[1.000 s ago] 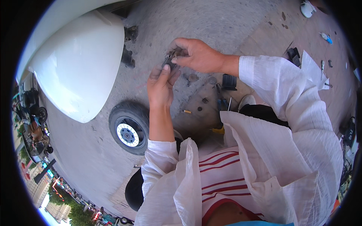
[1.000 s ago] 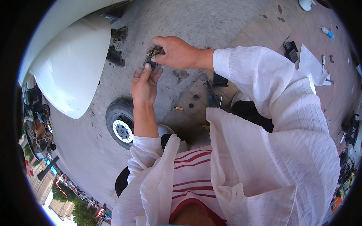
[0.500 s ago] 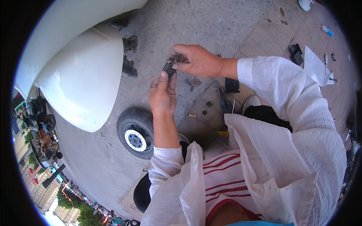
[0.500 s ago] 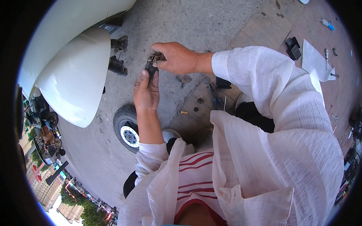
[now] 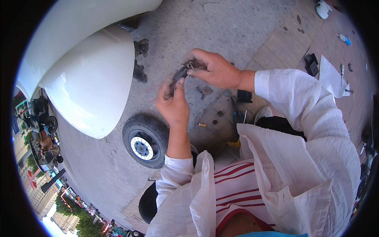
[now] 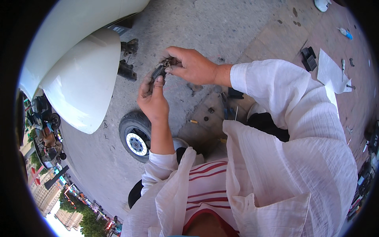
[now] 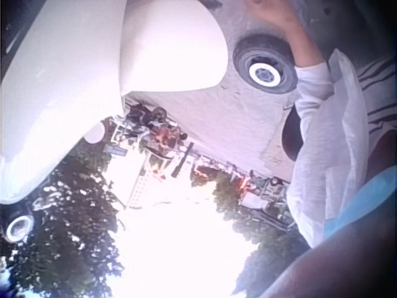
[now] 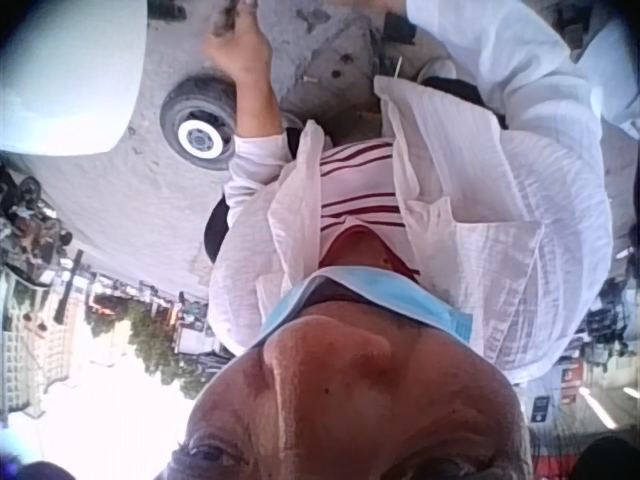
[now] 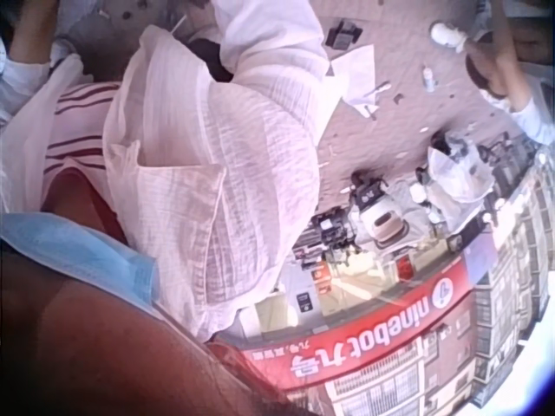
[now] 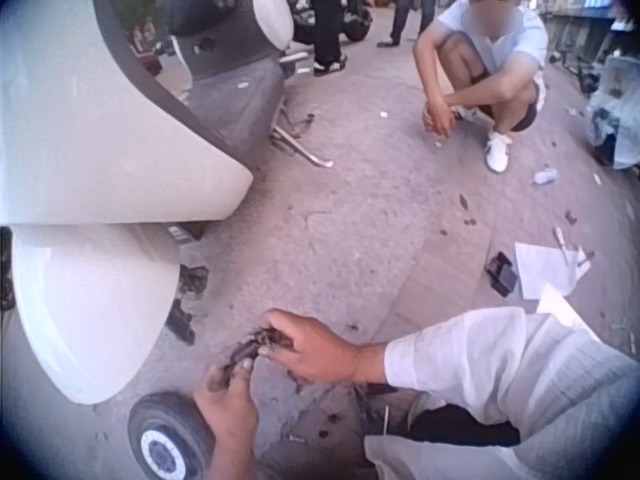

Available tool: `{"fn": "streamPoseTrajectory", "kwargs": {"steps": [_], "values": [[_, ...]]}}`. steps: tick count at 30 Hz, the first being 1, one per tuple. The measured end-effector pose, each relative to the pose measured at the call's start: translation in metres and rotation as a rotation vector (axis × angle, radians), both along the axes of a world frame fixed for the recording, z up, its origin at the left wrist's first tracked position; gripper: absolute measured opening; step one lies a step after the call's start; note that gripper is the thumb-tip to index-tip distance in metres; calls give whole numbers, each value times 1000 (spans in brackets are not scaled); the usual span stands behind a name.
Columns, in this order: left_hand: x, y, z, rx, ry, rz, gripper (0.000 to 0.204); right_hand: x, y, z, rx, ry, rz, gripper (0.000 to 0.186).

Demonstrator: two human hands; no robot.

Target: The person sits on the ground and assembles small metal and plastic components of a scooter, using a screwdriver to tighten screws and fit parts together. They handle multiple small pieces, align them, and secure them with fasteners.

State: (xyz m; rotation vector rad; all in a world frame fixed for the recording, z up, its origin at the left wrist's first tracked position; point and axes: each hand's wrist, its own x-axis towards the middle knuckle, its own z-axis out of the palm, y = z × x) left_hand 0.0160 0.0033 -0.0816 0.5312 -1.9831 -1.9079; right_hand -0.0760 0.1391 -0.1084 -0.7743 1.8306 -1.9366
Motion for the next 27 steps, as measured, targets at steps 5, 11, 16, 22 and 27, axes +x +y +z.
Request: {"fn": "streamPoseTrajectory", "kwargs": {"steps": [5, 11, 16, 22, 27], "values": [[1, 1, 4, -96, 26, -2, 28, 4, 2, 13, 75, 147, -47, 28], [4, -1, 1, -55, 91, -18, 29, 6, 1, 21, 136, 335, -72, 30], [3, -7, -8, -12, 156, 50, 25, -3, 7, 18, 202, 349, -124, 31], [2, -24, -6, -29, 184, 19, 25, -63, 72, -101, 801, 519, -165, 35], [3, -32, -6, -22, 218, -16, 26, -79, 124, -139, 1253, 505, -56, 28]]}}
